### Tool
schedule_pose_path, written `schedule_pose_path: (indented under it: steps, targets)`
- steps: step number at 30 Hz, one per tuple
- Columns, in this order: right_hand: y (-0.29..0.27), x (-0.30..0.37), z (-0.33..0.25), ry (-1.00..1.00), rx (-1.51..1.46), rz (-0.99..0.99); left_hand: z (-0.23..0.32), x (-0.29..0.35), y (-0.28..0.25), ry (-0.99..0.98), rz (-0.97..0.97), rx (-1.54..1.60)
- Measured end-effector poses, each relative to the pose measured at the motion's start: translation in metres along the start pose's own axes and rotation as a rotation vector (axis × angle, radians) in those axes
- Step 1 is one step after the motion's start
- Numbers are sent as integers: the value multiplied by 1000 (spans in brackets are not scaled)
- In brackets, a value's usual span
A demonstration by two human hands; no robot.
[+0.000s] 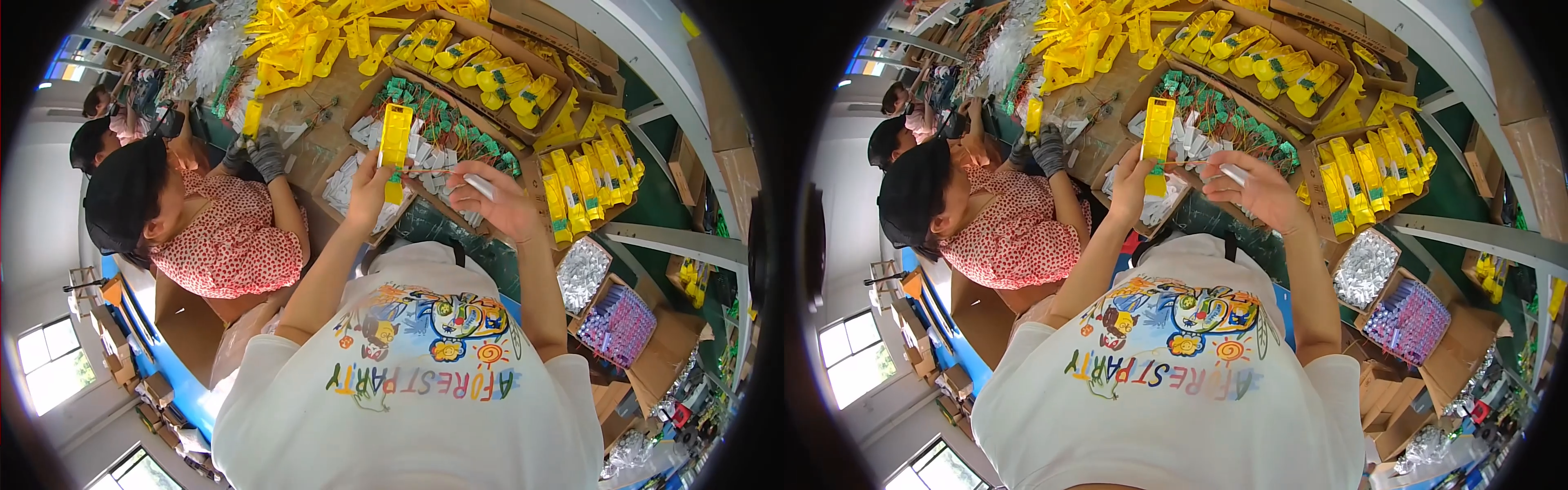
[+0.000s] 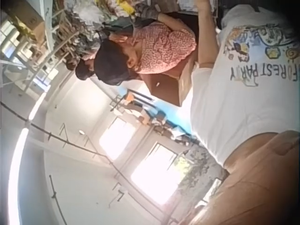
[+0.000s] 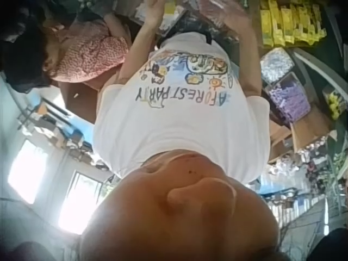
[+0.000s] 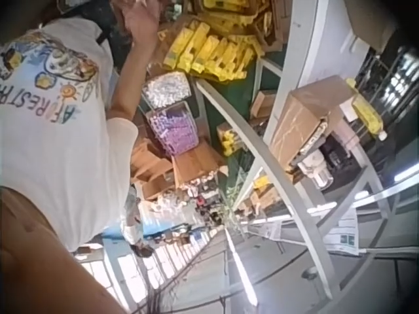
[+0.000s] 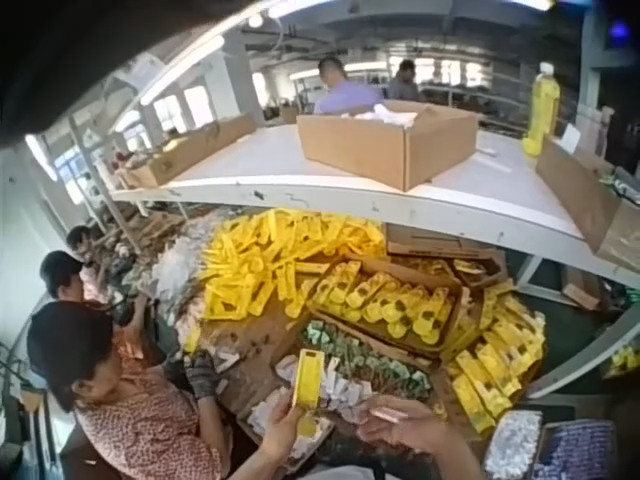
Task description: Manually assemble circuit boards into yellow plastic housings on a factory production line.
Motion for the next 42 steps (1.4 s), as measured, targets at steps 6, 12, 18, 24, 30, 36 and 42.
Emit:
schedule_pose_path:
  steps: [6,12,18,24,30,36,42]
  targets:
    - [-39,2,-21,31,619,418,1,18,11,-85,-50,-89]
    - [-31,-24,-23,-297,723,544,-5,23,43,152,-81,-138]
    - [-35,-41,-2,-89,445,640,6,34,52,390,-42,-722]
    - [32,-26,-66,-1131,1730,955,6,45,57,396,-13,-819]
    - [-23,-68,-23,-7,895,247,5,26,48,352,-239,-688]
    - [-57,-79,6,-23,61,479,-10,-11,44,86,-274,-523]
    - [-191,-141,-120,-579,1056,958,4,-188,-41,86,29,-258]
Point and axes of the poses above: each hand's wrist, its own x-axis away from the middle knuckle, its own y-axis out of the palm, z = x × y, the point moved 7 cm from there along -x, towards the middle knuckle, and after that the axes turned 6 degrees about -x, right-handed, at the moved point
